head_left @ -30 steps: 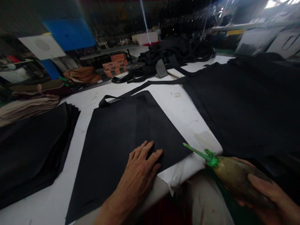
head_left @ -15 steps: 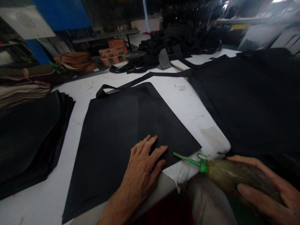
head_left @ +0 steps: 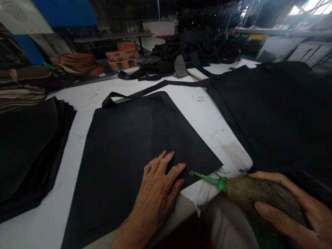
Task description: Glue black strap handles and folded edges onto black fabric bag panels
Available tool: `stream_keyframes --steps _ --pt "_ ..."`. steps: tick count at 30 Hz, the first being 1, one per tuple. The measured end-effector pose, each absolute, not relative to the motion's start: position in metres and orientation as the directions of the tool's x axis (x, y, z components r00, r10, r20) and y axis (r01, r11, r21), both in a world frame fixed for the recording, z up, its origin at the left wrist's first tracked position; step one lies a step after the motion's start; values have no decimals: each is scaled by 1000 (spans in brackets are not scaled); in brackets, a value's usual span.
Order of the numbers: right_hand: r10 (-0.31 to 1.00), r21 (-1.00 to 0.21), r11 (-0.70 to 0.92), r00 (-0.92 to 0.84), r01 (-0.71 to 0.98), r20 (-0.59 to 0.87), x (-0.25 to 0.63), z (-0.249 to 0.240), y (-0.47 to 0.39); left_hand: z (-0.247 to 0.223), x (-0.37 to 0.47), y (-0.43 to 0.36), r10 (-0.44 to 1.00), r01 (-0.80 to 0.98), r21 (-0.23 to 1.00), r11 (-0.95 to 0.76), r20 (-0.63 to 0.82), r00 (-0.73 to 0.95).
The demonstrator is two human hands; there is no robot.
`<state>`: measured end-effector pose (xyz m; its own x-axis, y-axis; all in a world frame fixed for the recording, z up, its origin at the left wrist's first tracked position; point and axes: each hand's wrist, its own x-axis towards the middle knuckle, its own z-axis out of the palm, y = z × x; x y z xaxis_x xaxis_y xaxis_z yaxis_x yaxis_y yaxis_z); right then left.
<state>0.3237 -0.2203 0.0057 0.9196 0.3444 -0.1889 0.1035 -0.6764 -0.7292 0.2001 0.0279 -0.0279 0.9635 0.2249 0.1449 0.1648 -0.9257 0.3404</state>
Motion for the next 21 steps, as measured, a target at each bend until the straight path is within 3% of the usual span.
stream_keyframes --steps 10,21 --pt "193 -604 -796 963 41 -189 335 10 -234 -30 201 29 221 159 330 -931 157 963" --pt "187 -626 -780 962 23 -197 329 2 -239 -30 200 29 216 147 325 -934 188 958"
